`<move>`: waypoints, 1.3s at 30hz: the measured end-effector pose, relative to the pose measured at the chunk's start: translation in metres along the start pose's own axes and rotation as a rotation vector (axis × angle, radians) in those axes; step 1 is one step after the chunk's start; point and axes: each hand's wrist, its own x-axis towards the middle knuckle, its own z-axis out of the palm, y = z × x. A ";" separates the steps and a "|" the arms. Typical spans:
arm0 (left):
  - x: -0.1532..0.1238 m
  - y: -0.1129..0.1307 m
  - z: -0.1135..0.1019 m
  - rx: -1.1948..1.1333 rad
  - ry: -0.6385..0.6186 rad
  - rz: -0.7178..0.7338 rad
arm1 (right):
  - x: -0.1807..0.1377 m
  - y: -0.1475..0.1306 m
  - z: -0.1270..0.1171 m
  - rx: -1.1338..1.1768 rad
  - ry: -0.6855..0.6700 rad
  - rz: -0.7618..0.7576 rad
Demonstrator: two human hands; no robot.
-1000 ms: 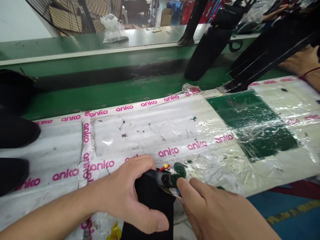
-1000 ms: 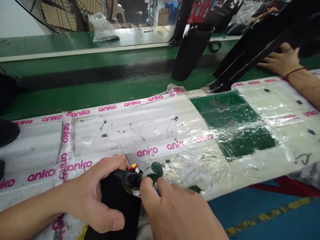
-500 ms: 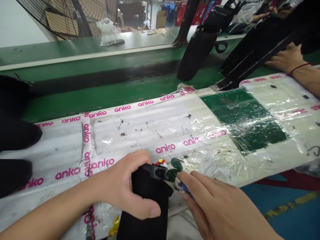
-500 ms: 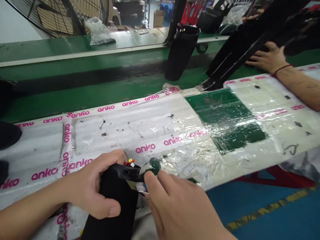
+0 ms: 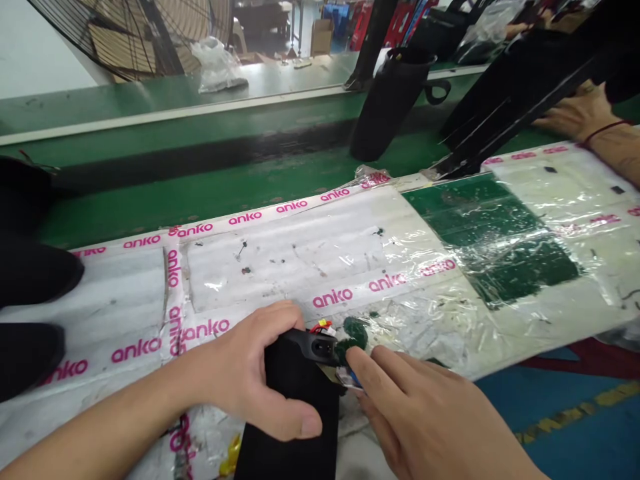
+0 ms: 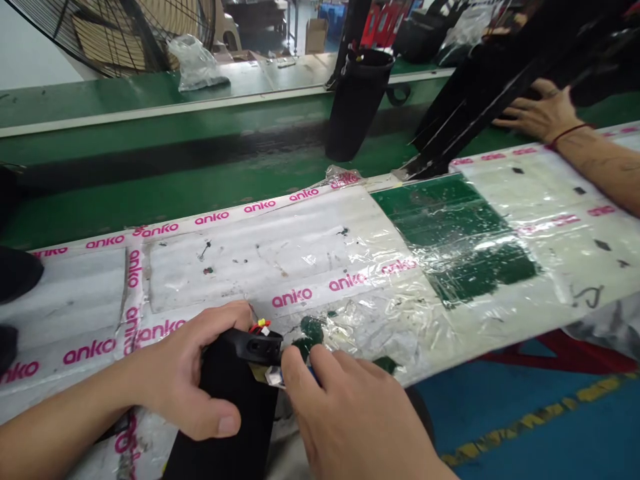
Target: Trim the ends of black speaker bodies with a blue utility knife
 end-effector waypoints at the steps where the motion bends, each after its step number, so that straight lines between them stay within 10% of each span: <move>1: 0.000 0.000 0.000 0.012 0.002 0.010 | -0.001 0.000 0.001 -0.005 -0.002 0.003; 21: 0.002 0.008 -0.003 0.071 -0.038 0.012 | 0.024 0.004 -0.017 0.052 -0.185 -0.027; 30: -0.008 0.029 -0.045 0.108 -0.245 -0.052 | 0.002 -0.012 0.005 0.057 0.132 0.015; 39: -0.006 0.038 -0.018 0.194 -0.006 -0.255 | 0.001 -0.027 0.018 0.128 0.183 0.115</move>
